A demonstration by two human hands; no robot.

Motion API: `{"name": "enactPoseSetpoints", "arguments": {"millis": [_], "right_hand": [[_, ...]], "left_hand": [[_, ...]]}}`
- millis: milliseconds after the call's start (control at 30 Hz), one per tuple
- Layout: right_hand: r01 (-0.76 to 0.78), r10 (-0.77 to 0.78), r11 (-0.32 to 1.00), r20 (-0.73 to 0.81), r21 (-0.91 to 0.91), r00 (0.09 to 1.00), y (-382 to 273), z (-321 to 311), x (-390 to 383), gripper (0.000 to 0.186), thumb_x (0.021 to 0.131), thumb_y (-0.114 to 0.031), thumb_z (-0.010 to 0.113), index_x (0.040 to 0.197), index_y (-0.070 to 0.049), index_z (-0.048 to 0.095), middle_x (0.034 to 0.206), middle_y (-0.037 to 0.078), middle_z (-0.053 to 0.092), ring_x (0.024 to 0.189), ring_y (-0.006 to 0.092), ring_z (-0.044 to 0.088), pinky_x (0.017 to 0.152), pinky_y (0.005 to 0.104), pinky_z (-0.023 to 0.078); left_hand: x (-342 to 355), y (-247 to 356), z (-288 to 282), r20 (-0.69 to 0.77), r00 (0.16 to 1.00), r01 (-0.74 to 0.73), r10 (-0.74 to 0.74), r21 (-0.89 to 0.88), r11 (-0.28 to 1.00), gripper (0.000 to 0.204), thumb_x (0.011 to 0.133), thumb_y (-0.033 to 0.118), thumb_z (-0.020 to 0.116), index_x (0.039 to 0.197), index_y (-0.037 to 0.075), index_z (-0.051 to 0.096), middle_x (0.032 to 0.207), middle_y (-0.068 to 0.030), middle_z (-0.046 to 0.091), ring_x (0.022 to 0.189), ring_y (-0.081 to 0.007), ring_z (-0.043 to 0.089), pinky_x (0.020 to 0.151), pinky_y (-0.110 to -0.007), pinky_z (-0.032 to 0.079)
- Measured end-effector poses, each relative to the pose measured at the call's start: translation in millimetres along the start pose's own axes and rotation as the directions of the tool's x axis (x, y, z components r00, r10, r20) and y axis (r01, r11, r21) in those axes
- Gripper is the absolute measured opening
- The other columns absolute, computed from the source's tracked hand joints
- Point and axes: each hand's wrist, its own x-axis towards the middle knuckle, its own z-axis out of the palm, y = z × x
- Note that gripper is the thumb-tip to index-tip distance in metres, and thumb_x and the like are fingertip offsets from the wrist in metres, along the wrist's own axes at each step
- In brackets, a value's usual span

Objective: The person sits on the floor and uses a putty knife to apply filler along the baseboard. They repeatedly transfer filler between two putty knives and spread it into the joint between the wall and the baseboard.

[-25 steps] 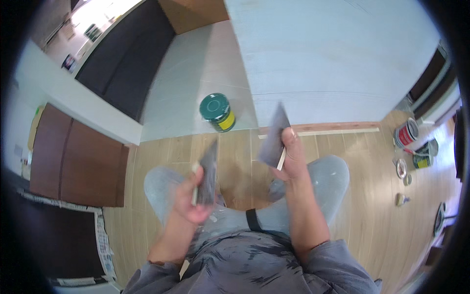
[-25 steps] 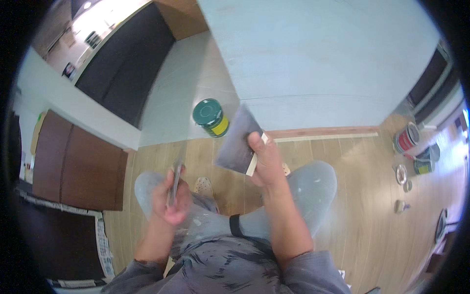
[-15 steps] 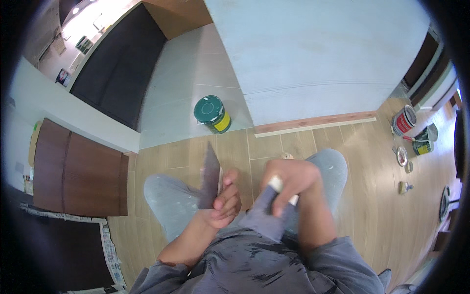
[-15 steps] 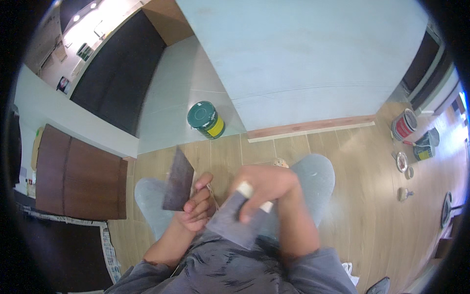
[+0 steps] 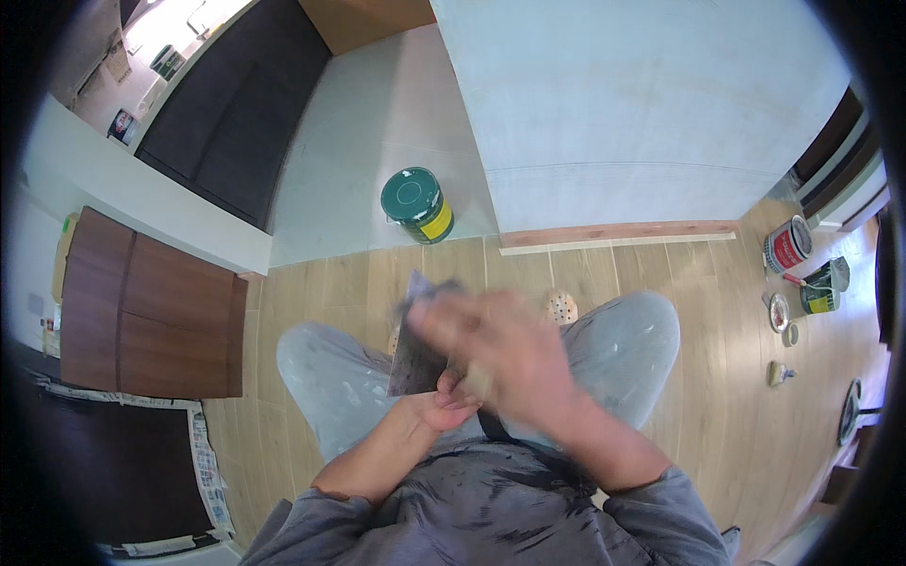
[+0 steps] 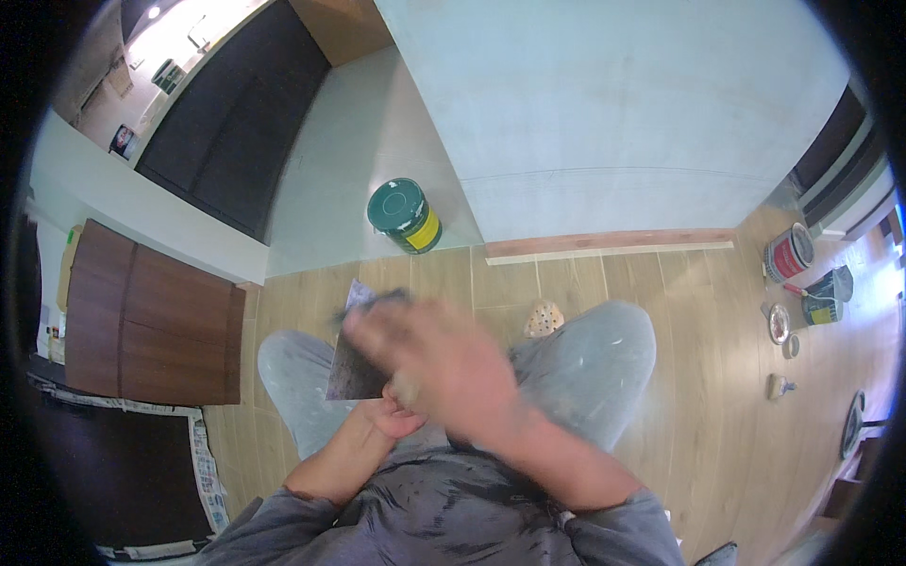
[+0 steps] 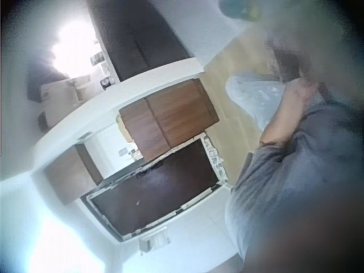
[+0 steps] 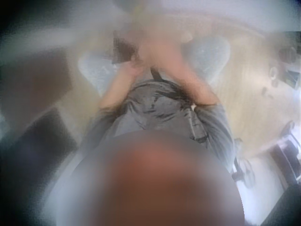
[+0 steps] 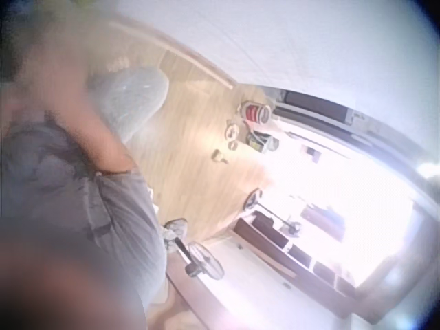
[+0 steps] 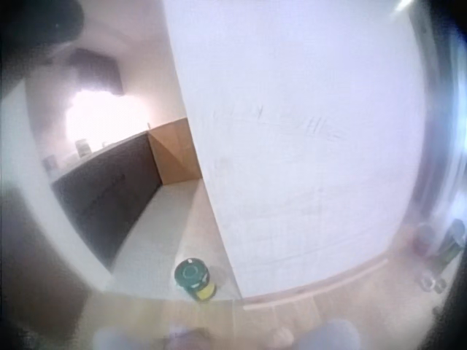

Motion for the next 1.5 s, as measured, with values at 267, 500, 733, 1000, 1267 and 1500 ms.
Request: {"name": "enactPoseSetpoints", "arguments": {"millis": [267, 500, 733, 1000, 1267, 1500], "right_hand": [[-0.321, 0.474, 0.73, -0.109, 0.604, 0.874, 45, -19, -13, 0.036, 0.094, -0.008, 0.067, 0.131, -0.01, 0.066, 0.105, 0.008, 0.071, 0.091, 0.0219, 0.067, 0.082, 0.0363, 0.055], [-0.379, 0.652, -0.113, 0.357, 0.918, 0.669, 67, 20, -65, 0.033, 0.093, -0.033, 0.078, 0.105, -0.007, 0.061, 0.092, 0.0, 0.064, 0.072, 0.0106, 0.06, 0.062, 0.0306, 0.05], [-0.393, 0.49, -0.131, 0.404, 0.91, 0.772, 70, 38, -103, 0.052, 0.084, -0.046, 0.086, 0.106, -0.009, 0.057, 0.086, -0.005, 0.062, 0.063, 0.0096, 0.056, 0.055, 0.0288, 0.043], [-0.666, 0.321, 0.157, 0.6, 0.729, 0.732, 67, 39, -89, 0.044, 0.093, -0.049, 0.075, 0.108, -0.011, 0.061, 0.091, -0.001, 0.063, 0.078, 0.0123, 0.062, 0.065, 0.0312, 0.052], [-0.419, 0.894, -0.024, 0.207, 0.908, 0.397, 67, 51, -56, 0.033, 0.106, -0.025, 0.057, 0.131, -0.003, 0.058, 0.114, 0.01, 0.069, 0.102, 0.0226, 0.069, 0.09, 0.0382, 0.056], [-0.739, 0.517, 0.217, 0.568, 0.637, 0.641, 46, 65, -63, 0.048, 0.095, -0.004, 0.068, 0.141, 0.001, 0.053, 0.118, 0.005, 0.061, 0.103, 0.0123, 0.061, 0.087, 0.0295, 0.052]], "left_hand": [[-11, 18, -10, 0.016, 0.99, -0.139, 0.139, 0.223, 0.965, 0.029, 0.104, 0.036, 0.061, 0.111, 0.01, 0.049, 0.074, -0.0085, 0.064, 0.053, -0.0181, 0.056, 0.048, -0.03, 0.045], [-20, -19, -3, -0.441, 0.878, 0.157, 0.187, 0.634, 0.758, 0.04, 0.102, 0.033, 0.067, 0.134, 0.011, 0.058, 0.104, -0.0035, 0.073, 0.079, -0.0135, 0.072, 0.059, -0.028, 0.058], [-34, 11, 15, -0.422, 0.832, 0.018, 0.359, 0.668, 0.744, 0.038, 0.099, 0.02, 0.073, 0.131, 0.008, 0.057, 0.1, -0.0048, 0.073, 0.078, -0.0139, 0.073, 0.057, -0.029, 0.061], [-46, 15, 1, -0.329, 0.793, -0.092, 0.512, 0.767, 0.635, 0.034, 0.102, 0.023, 0.067, 0.131, 0.01, 0.056, 0.105, -0.0035, 0.072, 0.081, -0.0141, 0.072, 0.057, -0.031, 0.062], [-50, 38, -6, -0.227, 0.864, -0.237, 0.45, 0.605, 0.76, 0.043, 0.11, 0.041, 0.047, 0.139, 0.009, 0.053, 0.124, -0.0109, 0.071, 0.102, -0.0269, 0.073, 0.072, -0.041, 0.063], [-62, 9, -36, -0.37, 0.75, -0.22, 0.548, 0.641, 0.735, 0.039, 0.11, 0.039, 0.048, 0.135, 0.011, 0.058, 0.119, -0.0069, 0.073, 0.102, -0.0234, 0.073, 0.067, -0.038, 0.061]]}}
